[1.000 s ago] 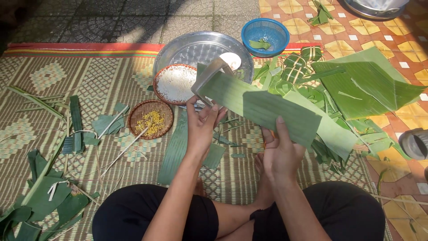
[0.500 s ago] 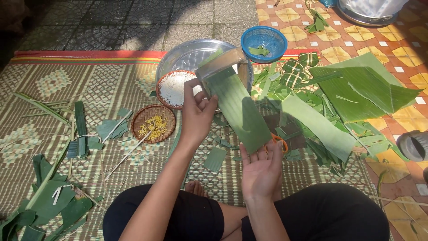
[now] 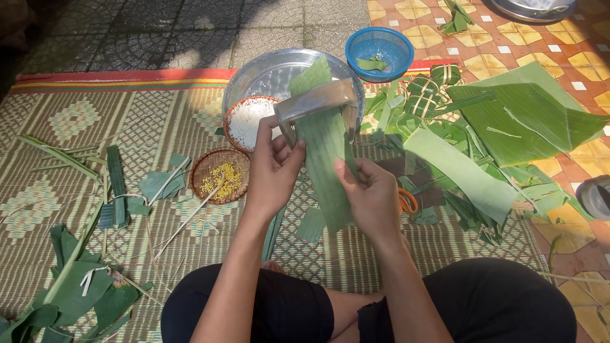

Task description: The person is preparing banana leaves for wrapping food by measuring them against a wooden frame, folding them, and cutting them with scissors.

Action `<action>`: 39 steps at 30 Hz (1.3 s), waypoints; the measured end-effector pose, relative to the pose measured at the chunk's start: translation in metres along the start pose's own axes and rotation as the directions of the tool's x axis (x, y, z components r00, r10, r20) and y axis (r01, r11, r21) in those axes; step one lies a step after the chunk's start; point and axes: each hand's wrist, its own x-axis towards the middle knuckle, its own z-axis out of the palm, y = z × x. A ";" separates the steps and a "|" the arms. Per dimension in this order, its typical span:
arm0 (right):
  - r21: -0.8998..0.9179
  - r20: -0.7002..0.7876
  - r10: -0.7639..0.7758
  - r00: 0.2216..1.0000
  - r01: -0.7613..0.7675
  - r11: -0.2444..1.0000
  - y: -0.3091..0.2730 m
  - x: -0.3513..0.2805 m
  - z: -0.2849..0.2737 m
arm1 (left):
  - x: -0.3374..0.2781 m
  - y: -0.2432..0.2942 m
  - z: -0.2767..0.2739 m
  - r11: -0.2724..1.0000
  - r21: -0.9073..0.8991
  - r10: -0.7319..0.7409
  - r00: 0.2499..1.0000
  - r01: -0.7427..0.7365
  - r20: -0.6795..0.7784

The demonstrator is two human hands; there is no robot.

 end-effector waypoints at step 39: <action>-0.042 0.118 -0.145 0.982 0.151 0.988 0.002 0.050 -0.013 | -0.001 -0.054 0.029 0.980 -0.101 -0.178 0.981 0.170 -0.074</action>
